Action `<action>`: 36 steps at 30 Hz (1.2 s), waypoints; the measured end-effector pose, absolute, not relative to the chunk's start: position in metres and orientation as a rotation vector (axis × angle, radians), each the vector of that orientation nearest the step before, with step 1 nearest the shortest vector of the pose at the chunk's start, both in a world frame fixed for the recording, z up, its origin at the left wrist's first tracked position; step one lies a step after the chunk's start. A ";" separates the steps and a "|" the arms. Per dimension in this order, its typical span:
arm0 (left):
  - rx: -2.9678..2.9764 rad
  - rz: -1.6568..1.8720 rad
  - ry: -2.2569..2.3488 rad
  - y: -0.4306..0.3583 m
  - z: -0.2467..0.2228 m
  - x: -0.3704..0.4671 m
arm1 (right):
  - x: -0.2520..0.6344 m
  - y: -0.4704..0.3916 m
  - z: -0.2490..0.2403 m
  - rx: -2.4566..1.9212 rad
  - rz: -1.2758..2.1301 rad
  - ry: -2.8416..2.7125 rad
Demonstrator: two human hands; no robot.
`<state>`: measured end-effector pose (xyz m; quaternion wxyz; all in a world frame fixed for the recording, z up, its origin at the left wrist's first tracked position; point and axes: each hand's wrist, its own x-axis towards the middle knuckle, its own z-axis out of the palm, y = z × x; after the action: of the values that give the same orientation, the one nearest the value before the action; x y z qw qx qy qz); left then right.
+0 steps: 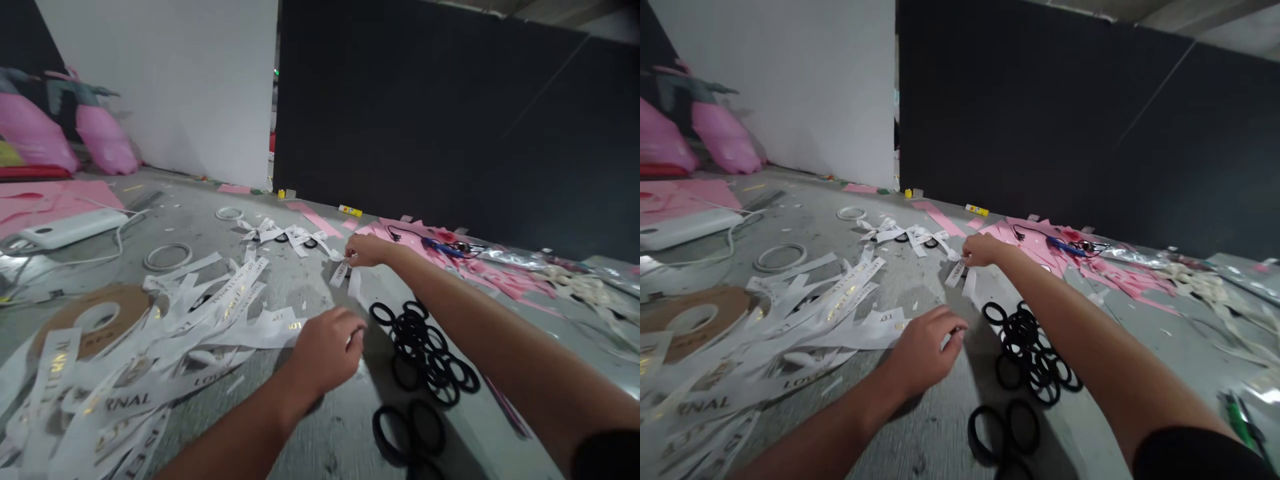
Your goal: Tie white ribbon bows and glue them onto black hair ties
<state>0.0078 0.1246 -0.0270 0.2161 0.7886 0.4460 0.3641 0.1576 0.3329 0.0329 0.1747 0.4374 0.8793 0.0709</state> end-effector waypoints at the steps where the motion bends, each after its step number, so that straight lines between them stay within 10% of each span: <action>1: 2.194 0.978 1.230 0.125 -0.029 0.008 | 0.157 0.348 0.031 1.255 0.221 2.479; 36: 2.169 0.669 1.116 0.139 -0.036 0.013 | 0.181 0.385 0.045 1.479 -0.273 2.913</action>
<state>0.0133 0.1389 -0.0360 0.3013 0.8176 0.4208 0.2524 0.1814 0.3852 0.0451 -0.0682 0.4502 0.8864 -0.0830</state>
